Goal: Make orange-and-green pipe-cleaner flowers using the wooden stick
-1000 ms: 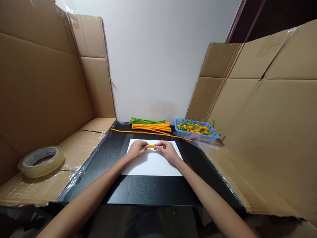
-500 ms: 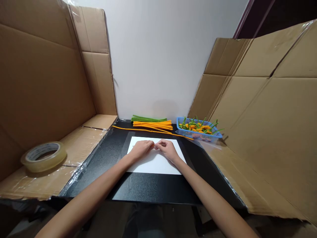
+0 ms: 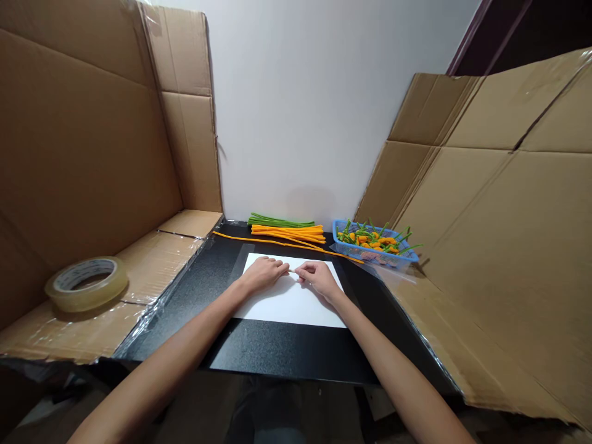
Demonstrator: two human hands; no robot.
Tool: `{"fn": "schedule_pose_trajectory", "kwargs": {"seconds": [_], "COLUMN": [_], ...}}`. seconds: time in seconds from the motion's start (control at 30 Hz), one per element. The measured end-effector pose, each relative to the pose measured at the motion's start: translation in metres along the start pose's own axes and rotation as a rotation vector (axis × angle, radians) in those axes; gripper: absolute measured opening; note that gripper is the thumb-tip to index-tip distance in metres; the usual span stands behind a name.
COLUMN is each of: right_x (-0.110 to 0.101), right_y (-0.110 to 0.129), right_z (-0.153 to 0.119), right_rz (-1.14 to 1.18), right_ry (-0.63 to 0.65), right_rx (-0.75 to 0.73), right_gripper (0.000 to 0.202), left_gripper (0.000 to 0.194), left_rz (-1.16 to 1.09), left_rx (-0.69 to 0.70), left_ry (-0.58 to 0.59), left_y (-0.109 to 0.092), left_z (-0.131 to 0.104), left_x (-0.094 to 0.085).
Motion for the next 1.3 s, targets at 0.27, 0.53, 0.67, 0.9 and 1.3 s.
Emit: {"fn": "schedule_pose_trajectory", "kwargs": {"seconds": [0.27,0.53,0.67,0.9,1.3], "right_x": [-0.084,-0.098,-0.071,-0.017,0.015], "right_y": [-0.018,-0.023,-0.015,0.007,0.003], "right_z": [-0.002,-0.006,0.010,0.106,0.242], "right_rz": [-0.111,-0.770,-1.067,-1.300,-1.270], "right_ry": [-0.370,-0.442,-0.456,-0.178,0.025], "right_rx": [0.022,-0.041,-0.122,-0.243,-0.182], "right_gripper": [0.043,0.015,0.017,0.021,0.010], "left_gripper": [0.022,0.019,0.021,0.035,0.029], "left_rz": [-0.185,-0.182,-0.203,-0.253,-0.216], "left_rx": [-0.456,-0.256,-0.124,-0.074,-0.066], "left_ry": [-0.044,-0.079,-0.115,-0.129,-0.092], "left_y": [0.082,0.070,0.065,0.070,0.065], "left_z": [-0.043,-0.028,-0.015,-0.010,-0.007], "left_x": [0.004,0.012,0.012,0.012,0.011]}}
Point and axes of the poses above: each hand's wrist, its own z-axis towards the middle knuckle, its own x-axis out of the palm, y = z × x, the point moved 3 cm from there along z, towards the middle knuckle, and after that the axes turned 4 degrees about y, right-handed, at the moved point
